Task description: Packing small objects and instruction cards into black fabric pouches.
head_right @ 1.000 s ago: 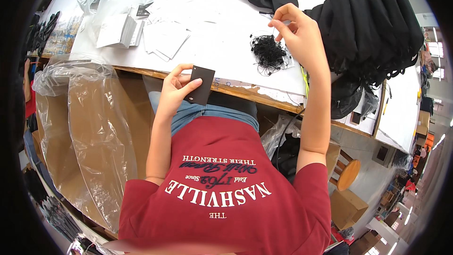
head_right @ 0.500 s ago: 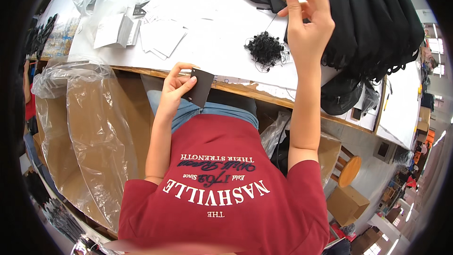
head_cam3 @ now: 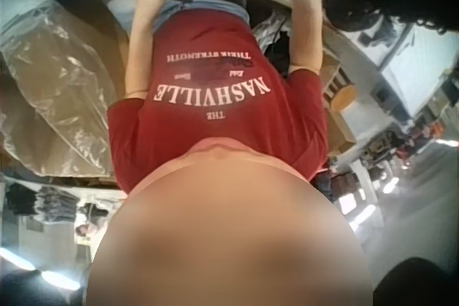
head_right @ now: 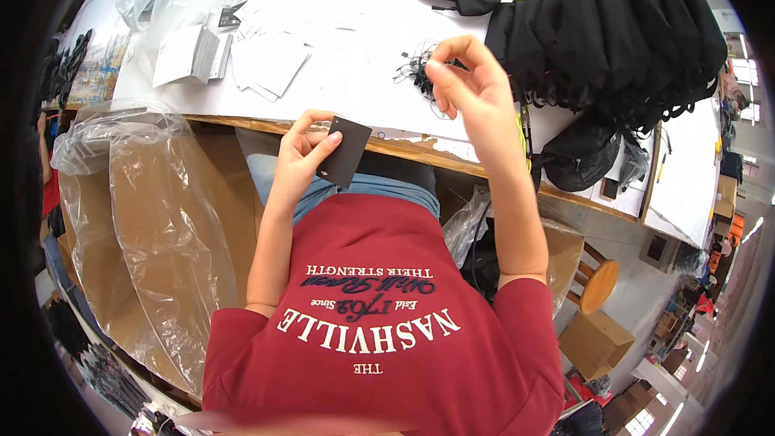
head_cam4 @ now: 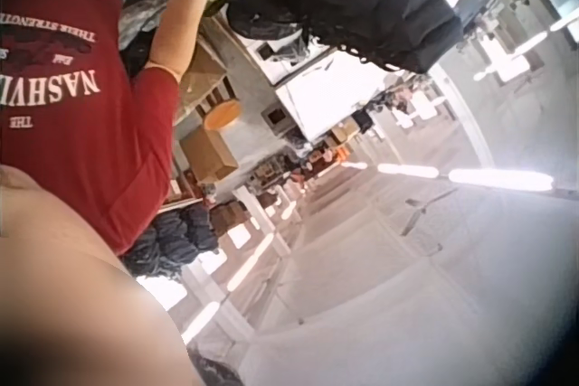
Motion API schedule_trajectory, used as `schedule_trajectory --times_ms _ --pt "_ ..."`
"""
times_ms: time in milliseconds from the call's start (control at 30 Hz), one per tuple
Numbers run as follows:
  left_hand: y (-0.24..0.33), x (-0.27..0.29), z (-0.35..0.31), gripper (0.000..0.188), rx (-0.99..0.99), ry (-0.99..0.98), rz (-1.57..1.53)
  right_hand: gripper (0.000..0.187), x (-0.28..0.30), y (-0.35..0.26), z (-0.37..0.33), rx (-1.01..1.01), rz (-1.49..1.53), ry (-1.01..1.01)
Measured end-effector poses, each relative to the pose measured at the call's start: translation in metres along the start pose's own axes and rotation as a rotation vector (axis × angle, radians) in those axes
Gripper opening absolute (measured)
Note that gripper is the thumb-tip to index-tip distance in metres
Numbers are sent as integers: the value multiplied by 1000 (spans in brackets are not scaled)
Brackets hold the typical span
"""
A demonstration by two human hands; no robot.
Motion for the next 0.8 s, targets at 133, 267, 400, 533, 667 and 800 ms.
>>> schedule_trajectory --times_ms 133,267,400,533,667,800 --pt "10 -8 -2 22 -16 6 17 10 -13 6 -15 165 21 164" --pt "21 -12 -5 22 -60 21 76 7 -31 34 -30 25 404 105" --pt "31 -20 -7 25 -128 57 294 7 -48 46 -38 -33 -1 143" --pt "38 -26 -12 25 -239 59 392 6 -54 49 -41 22 -284 162" --pt "44 -29 -16 26 -284 90 550 7 -58 44 -42 76 -413 151" --pt "48 -35 -17 27 -344 75 789 8 -61 39 -41 73 -549 133"
Point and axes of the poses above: each hand's wrist, its own z-axis towards the middle knuckle, its own x-axis out of the back of the hand, y = z × x, the point moved 8 cm from there along z, towards the middle knuckle, and after that the axes turned 1 degree about -x, right-handed, at the moved point
